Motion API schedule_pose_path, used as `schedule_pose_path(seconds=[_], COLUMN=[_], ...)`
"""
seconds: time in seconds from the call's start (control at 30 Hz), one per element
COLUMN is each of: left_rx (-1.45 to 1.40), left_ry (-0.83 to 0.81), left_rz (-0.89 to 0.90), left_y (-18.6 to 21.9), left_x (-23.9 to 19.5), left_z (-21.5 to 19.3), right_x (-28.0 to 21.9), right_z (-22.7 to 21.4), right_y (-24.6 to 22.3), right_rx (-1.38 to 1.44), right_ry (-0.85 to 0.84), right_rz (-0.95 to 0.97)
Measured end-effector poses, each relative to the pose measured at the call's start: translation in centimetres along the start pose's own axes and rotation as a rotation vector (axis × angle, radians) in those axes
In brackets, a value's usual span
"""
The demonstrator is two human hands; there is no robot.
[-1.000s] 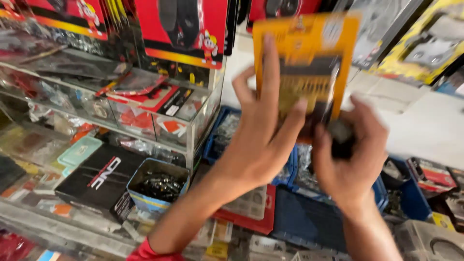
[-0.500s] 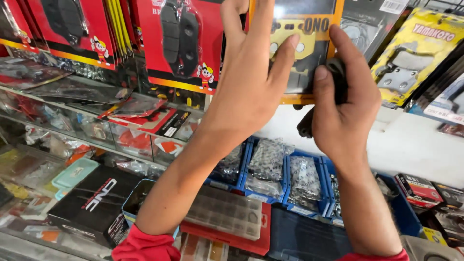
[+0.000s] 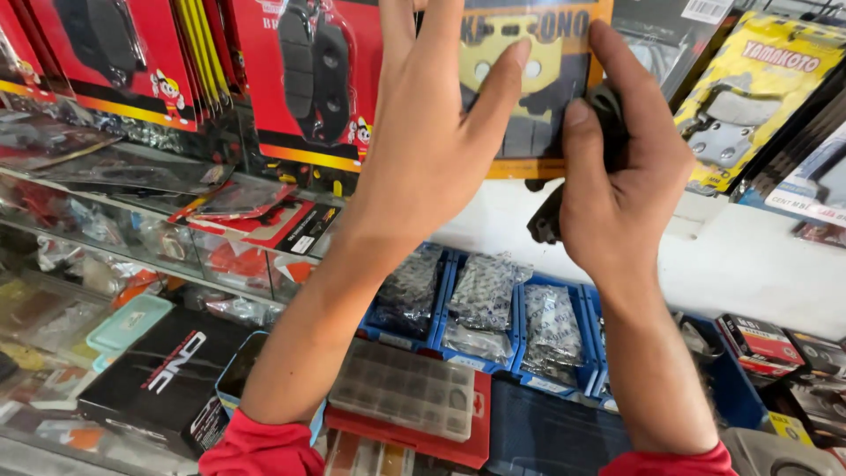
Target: The person picks up packaged brake pads from a glass counter and places them onto a wall-mounted display rack. They repeatedly handle the packages, turning them over to check the back, and stack them on the counter before hanging them on hooks.
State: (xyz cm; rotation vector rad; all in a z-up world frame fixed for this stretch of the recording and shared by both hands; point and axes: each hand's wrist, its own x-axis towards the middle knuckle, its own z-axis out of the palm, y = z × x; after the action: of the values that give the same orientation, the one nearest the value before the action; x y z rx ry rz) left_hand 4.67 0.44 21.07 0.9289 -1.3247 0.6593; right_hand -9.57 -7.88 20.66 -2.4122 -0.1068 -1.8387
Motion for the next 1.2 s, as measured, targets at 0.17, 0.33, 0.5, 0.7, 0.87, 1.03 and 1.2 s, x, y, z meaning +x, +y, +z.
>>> schedule_pose_path(seconds=[0.17,0.33,0.5,0.7,0.87,1.03,1.2], left_rx=[-0.028,0.009,0.194,0.36,0.375,0.376,0.356], left_ry=[-0.03,-0.061,-0.004,0.054,0.099,0.096,0.145], left_rz=[0.012,-0.012,0.052,0.039,-0.011,-0.12,-0.07], left_y=[0.0,-1.8,-4.0,-8.2,-11.9,-13.9,-15.6], left_x=[0.1,-0.4,-0.2,0.7,1.5,2.0,1.7], left_z=[-0.7,0.1,2.8,6.9,9.8,10.9,11.9], right_x=[-0.1,-0.7,-0.5,-0.9,0.5,1.7,2.0], right_z=[0.0,1.3,3.3,6.0,7.0,7.8,8.1], right_y=[-0.1,1.2,4.1,8.5,10.2,11.3,11.9], right_rx=[0.067,0.062,-0.09,-0.499,-0.727,-0.732,-0.608], right_ry=[0.017,0.055,0.045,0.066,-0.093,-0.198,-0.269], right_rz=[0.076,0.076,-0.053,-0.063,0.068,0.11,0.2])
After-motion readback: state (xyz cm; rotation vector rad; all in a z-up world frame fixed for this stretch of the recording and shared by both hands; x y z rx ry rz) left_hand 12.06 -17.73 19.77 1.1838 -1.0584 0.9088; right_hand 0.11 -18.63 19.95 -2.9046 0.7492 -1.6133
